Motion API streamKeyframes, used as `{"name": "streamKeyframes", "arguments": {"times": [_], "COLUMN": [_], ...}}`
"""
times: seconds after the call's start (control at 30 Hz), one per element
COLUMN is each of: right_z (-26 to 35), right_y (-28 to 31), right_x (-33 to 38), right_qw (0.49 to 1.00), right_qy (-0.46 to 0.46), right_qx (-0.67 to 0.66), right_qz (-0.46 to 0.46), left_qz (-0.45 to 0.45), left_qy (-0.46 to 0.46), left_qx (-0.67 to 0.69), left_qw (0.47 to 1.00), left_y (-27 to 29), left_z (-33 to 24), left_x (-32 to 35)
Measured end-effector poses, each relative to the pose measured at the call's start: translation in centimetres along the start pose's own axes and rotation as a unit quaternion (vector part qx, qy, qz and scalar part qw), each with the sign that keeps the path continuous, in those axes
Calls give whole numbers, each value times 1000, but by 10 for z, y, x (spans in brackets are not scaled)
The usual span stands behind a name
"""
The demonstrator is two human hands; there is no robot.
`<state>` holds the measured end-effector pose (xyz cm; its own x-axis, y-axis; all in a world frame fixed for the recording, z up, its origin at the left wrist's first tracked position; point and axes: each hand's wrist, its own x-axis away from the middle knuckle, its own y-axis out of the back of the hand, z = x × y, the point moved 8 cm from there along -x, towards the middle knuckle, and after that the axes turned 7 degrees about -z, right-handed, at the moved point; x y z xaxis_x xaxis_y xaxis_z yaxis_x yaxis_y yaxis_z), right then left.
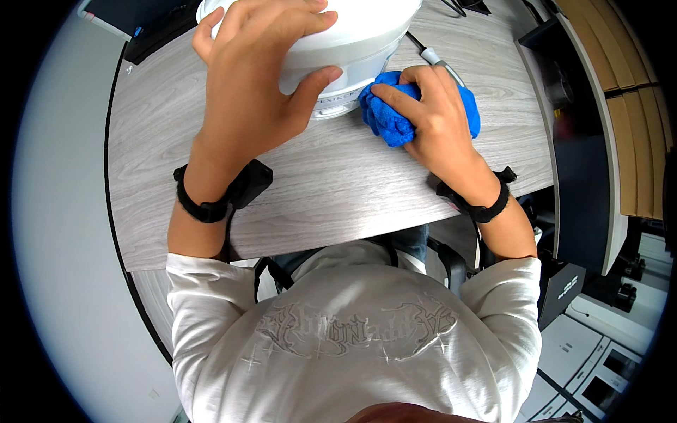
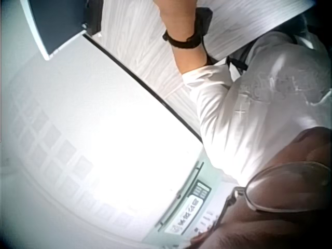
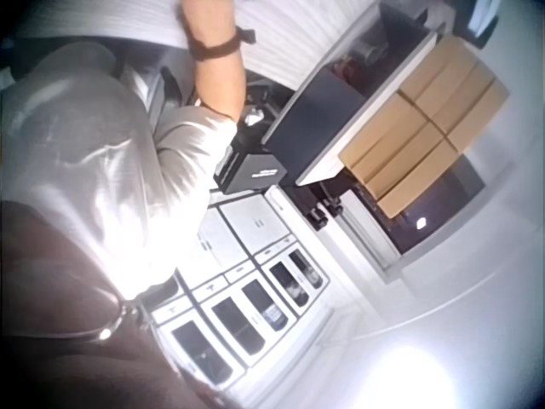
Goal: The person wipes the exterior of a white rice cooker with a blue cloth, then uses a screwdriver to remove screws from the lid and body. The lid is detached and set aside, and the person continues unscrewing components from the cooker's rim.
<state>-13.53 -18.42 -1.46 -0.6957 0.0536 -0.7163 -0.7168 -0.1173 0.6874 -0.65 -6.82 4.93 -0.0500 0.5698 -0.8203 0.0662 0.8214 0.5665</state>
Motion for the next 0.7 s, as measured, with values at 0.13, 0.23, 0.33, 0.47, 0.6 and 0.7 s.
{"name": "streamKeyframes", "arguments": {"times": [0.13,0.23,0.33,0.47,0.6,0.7], "right_z": [-5,-7,-9,-12,-13,-19], "right_y": [-21,-21,-7,6,3,-5], "right_x": [13,15,8,0,1,7], "right_qw": [999,998,999,999,998,998], "right_qy": [-9,-11,-23,-28,-36,-47], "right_qx": [-22,-18,-21,-22,-33,-51], "right_qz": [39,52,22,-31,-33,-12], "left_qz": [4,4,8,7,2,4], "left_qy": [-7,-5,-4,-10,-16,-17], "left_qx": [-5,-4,-11,-14,-9,-13], "left_qw": [1000,1000,1000,1000,1000,1000], "left_y": [1,-1,-1,-1,-1,-1], "left_z": [5,4,5,6,6,4], "left_x": [-3,-3,0,2,3,1]}}
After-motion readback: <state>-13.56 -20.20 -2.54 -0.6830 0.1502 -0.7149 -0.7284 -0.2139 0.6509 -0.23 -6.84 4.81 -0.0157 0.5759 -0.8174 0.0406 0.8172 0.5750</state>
